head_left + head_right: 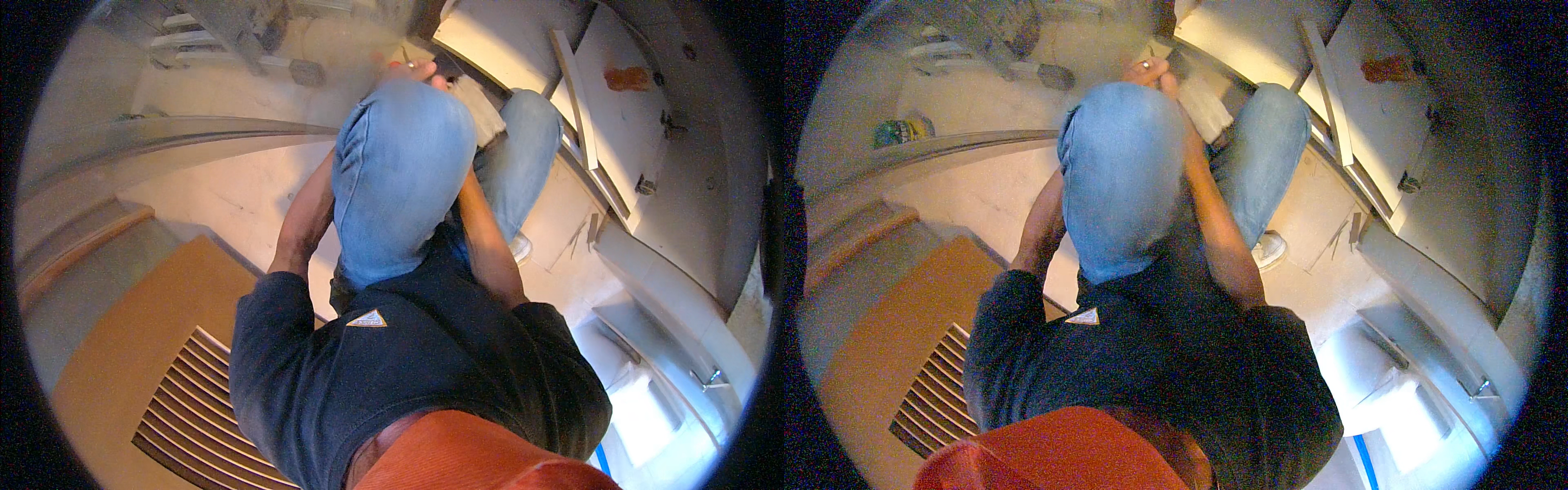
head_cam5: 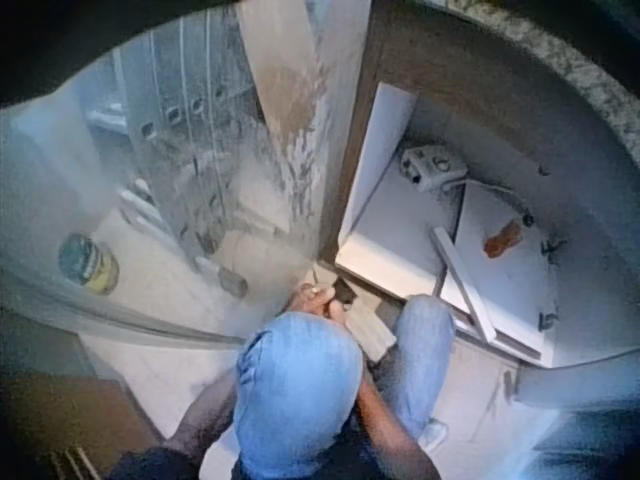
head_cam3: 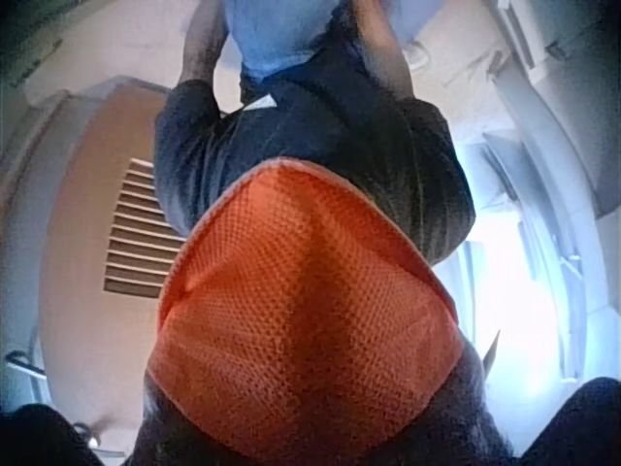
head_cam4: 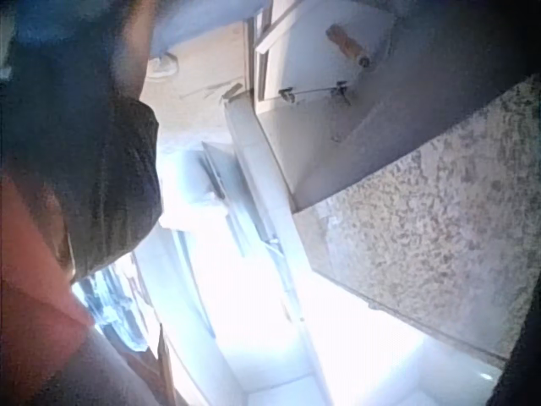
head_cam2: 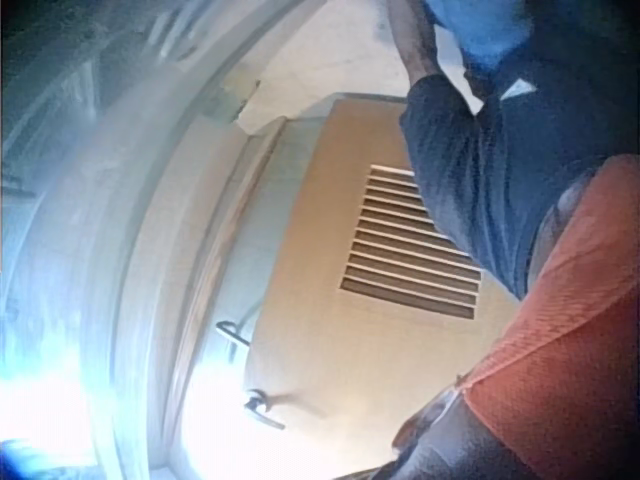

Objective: The person kneels under a bathroom sink and uses a sanding block to smooth the edges of the cabinet's interior frame. They repeatedly rub the sanding block along the wooden trim and corners.

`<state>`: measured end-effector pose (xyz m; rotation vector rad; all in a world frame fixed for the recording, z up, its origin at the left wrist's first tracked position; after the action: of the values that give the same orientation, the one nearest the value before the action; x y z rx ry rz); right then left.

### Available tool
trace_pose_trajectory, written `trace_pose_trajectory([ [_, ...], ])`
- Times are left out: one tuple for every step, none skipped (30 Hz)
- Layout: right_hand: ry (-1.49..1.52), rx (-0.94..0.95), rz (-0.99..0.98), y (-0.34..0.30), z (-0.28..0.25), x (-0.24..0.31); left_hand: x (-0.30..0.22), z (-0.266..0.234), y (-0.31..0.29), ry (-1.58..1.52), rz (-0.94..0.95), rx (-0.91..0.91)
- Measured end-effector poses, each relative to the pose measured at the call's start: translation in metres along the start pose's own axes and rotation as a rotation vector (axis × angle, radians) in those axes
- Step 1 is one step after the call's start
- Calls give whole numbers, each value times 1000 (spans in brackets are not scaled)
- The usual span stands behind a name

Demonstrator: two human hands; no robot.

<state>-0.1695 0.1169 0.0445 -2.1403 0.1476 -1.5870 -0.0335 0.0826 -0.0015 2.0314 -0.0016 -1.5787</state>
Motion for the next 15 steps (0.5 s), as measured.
trace_pose_trajectory([
  [5, -17, 22, 4, 6, 6, -4, 1, -4, 205, 168, -9],
  [-3, -34, 45, 6, 10, 13, 1, -3, -1, 297, 156, 111],
  [-13, -48, 65, 9, 12, 22, 6, -6, 0, 399, 141, 194],
  [-26, -60, 86, 12, 13, 32, 14, -8, 4, 236, -32, 292],
  [-40, -69, 108, 14, 13, 41, 22, -7, 12, 85, -205, 354],
  [-60, -74, 136, 17, 12, 48, 26, -5, 13, -62, -338, 378],
  [-77, -69, 158, 21, 13, 54, 28, -4, 17, -138, -413, 342],
  [-99, -76, 168, 24, 13, 58, 26, 0, 16, -206, -451, 270],
  [-80, -74, 225, 28, 14, 58, 23, 2, 16, -278, -479, 223],
  [-157, -109, 118, 33, 15, 59, 18, 0, 18, -233, -365, 146],
  [-183, -130, 76, 39, 17, 57, 11, -3, 20, -189, -243, 94],
  [-205, -172, -85, 45, 18, 55, 5, -8, 22, -136, -163, 47],
  [-306, -241, -173, 51, 20, 52, -2, -13, 25, -59, -73, 93],
  [-402, -260, -287, 59, 17, 50, -9, -20, 29, 24, -24, 146],
  [-465, -259, -339, 69, 14, 47, -16, -25, 33, 100, 31, 185],
])
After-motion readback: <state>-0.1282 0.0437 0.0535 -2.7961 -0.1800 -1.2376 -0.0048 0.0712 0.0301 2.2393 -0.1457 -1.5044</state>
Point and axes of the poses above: each hand's wrist, its own y-axis towards the middle knuckle, its own z-axis out of the palm, x = y × z, the point moved 2 cm from there along y, towards the middle knuckle, and after that the axes turned 8 degrees about z, right-handed, at the moved point
